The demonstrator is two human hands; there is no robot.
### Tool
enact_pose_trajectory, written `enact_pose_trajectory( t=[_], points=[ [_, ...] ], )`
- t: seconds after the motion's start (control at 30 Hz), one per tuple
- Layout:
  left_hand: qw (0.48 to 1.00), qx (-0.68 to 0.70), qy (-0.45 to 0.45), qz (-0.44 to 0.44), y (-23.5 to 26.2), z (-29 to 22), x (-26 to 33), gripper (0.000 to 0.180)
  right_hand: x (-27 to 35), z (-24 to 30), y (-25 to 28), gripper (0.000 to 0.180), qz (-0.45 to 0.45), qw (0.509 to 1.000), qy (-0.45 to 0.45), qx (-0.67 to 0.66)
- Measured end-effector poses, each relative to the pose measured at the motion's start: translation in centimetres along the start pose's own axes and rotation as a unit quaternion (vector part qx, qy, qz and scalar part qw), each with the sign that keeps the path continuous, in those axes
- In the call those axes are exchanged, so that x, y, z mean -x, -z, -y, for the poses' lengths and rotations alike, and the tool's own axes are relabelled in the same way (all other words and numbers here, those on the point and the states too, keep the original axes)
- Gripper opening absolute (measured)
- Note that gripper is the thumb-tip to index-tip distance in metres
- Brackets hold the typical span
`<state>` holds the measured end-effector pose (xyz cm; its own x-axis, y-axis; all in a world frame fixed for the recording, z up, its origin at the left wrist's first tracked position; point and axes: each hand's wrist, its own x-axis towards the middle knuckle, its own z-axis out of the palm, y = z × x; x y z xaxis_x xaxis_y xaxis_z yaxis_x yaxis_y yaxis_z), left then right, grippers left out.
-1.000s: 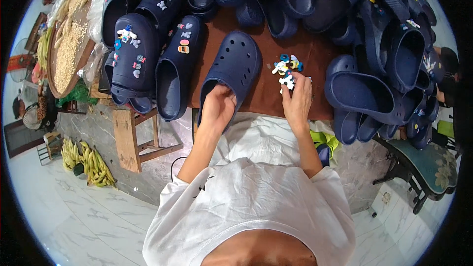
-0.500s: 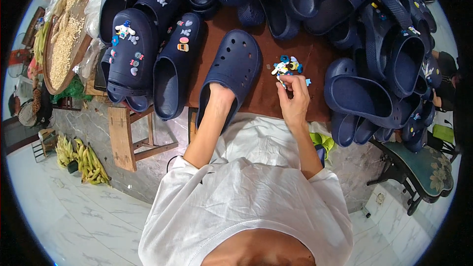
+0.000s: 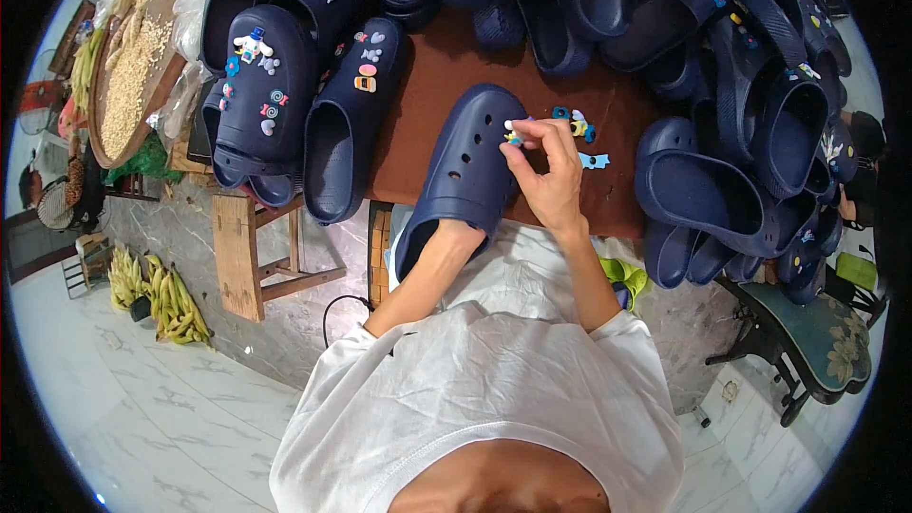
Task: Attaching decorative plastic charms to the holes of navy blue clogs.
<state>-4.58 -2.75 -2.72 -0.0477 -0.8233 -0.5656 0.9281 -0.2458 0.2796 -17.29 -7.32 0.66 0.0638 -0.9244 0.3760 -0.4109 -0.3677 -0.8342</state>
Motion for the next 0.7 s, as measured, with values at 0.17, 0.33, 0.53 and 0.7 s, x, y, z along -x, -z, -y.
enact_pose_trajectory(
  t=[0.17,0.33,0.53,0.7],
  points=[
    [1.000,0.009,-0.002,-0.011,-0.1,0.2,0.3,0.036,0.2,-1.8,1.0,0.019,0.020,0.998,-0.003,-0.054],
    [1.000,0.016,-0.006,-0.020,-0.1,0.3,0.7,0.037,-0.1,-2.3,1.5,0.021,0.048,0.957,-0.115,-0.262],
    [0.999,0.022,-0.004,-0.027,0.3,0.0,1.4,0.037,-0.8,-2.3,2.8,0.038,0.099,0.951,-0.183,-0.230],
    [0.999,0.027,0.000,-0.032,1.0,-0.7,3.0,0.037,-1.2,-2.6,3.6,0.049,0.153,0.941,-0.196,-0.230]
  ],
)
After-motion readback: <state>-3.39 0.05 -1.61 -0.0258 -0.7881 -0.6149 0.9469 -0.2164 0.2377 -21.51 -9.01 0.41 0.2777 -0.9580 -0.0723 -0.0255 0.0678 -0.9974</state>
